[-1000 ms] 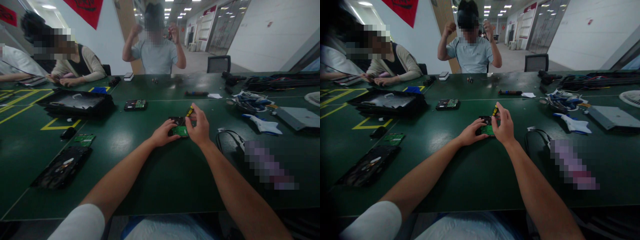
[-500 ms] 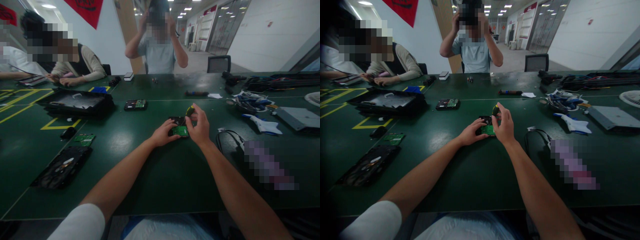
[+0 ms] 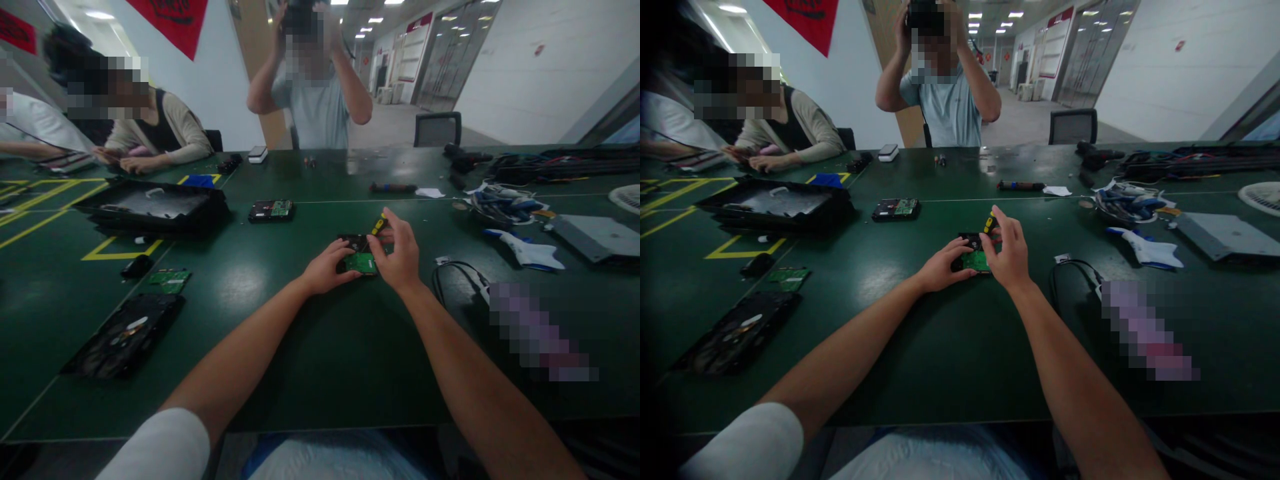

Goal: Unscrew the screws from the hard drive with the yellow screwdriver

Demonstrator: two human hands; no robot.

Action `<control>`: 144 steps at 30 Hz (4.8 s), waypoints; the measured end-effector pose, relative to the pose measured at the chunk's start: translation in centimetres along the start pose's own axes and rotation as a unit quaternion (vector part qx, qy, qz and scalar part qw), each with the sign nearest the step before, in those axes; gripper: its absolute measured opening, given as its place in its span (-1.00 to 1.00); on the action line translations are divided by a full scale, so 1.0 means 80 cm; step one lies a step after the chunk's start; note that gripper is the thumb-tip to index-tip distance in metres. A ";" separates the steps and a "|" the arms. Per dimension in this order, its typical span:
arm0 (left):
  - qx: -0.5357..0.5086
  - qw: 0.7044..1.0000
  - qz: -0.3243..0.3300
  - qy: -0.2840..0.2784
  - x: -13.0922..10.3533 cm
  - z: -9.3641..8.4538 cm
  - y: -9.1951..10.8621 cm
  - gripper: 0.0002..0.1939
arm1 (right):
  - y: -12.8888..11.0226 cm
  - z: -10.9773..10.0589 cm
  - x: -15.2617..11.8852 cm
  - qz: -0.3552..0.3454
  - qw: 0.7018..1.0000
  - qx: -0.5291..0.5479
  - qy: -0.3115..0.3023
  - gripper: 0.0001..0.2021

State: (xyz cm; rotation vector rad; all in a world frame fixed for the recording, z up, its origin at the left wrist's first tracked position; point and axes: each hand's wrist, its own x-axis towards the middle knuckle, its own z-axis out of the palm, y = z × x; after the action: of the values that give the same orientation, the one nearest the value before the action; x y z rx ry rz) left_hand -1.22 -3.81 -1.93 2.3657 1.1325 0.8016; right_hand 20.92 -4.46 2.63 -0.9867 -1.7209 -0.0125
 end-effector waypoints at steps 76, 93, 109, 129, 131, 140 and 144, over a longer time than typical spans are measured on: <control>0.000 1.000 -0.002 -0.003 -0.001 -0.001 0.001 -0.31 | 0.006 0.008 -0.003 0.014 0.999 0.030 -0.013 -0.34; 0.009 1.000 -0.008 -0.008 -0.001 -0.002 0.002 -0.31 | 0.007 0.006 -0.002 0.008 1.000 0.021 -0.011 -0.39; 0.006 1.000 -0.011 -0.007 -0.001 -0.003 0.005 -0.31 | 0.010 0.006 -0.003 0.002 1.000 0.022 -0.022 -0.37; 0.009 1.000 -0.009 -0.008 -0.001 -0.003 0.005 -0.31 | 0.008 0.002 -0.003 -0.009 1.000 -0.007 -0.019 -0.35; 0.008 1.000 -0.012 -0.008 -0.001 -0.004 0.005 -0.30 | 0.008 0.003 -0.002 -0.003 1.000 0.001 -0.020 -0.36; 0.014 1.000 -0.004 -0.005 -0.001 -0.002 0.001 -0.29 | 0.007 0.003 -0.004 -0.007 1.000 -0.017 -0.016 -0.33; 0.018 1.000 -0.008 -0.006 0.000 0.000 0.001 -0.29 | 0.008 0.004 -0.004 -0.010 1.000 -0.013 -0.017 -0.34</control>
State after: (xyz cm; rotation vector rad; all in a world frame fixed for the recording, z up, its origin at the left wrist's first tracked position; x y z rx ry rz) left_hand -1.21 -3.86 -1.90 2.3848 1.1698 0.7654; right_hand 21.08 -4.04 1.96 -0.9946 -1.7653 -0.0322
